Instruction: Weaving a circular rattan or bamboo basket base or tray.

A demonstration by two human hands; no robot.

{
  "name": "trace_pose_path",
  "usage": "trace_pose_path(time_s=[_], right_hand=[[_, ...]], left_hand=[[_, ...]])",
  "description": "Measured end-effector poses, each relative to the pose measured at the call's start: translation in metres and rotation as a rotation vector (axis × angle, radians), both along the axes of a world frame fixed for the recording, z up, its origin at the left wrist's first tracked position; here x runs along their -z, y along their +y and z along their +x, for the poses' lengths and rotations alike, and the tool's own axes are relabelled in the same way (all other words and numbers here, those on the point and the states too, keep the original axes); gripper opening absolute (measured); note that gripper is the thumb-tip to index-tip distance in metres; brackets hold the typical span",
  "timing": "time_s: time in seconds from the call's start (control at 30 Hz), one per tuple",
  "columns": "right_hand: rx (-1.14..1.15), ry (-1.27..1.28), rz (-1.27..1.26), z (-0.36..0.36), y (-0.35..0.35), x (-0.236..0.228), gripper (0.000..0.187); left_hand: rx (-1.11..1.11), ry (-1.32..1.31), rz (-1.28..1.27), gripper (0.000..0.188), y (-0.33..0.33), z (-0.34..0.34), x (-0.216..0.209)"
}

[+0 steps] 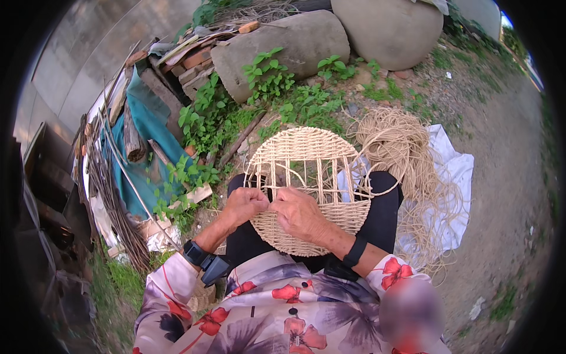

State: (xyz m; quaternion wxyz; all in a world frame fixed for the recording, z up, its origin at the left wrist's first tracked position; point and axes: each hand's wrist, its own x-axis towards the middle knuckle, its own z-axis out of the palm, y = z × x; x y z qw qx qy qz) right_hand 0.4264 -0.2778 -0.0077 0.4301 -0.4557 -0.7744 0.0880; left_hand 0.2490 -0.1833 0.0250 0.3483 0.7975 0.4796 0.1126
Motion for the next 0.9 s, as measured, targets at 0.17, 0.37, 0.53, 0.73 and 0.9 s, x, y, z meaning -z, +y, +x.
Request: trace_pose_path(time_s=[0.17,0.37,0.53,0.73,0.9], right_hand=[[0.060,0.107,-0.003,-0.004,0.003,0.001,0.008],[0.102,0.029,-0.016,-0.005,0.004,0.001,0.009],[0.164,-0.050,0.095,-0.005,0.004,0.004,0.011],[0.236,-0.315,0.108,-0.020,0.001,-0.010,0.007],[0.352,-0.417,0.092,-0.041,-0.004,-0.010,0.011]], left_hand=[[0.086,-0.175,-0.376,0.012,0.019,-0.004,-0.006],[0.054,-0.075,-0.599,0.010,0.025,0.002,-0.015],[0.105,-0.090,-0.523,0.008,0.025,0.008,-0.010],[0.138,-0.138,-0.484,0.009,0.029,0.006,0.001],[0.175,-0.228,-0.452,0.015,0.029,-0.006,0.012]])
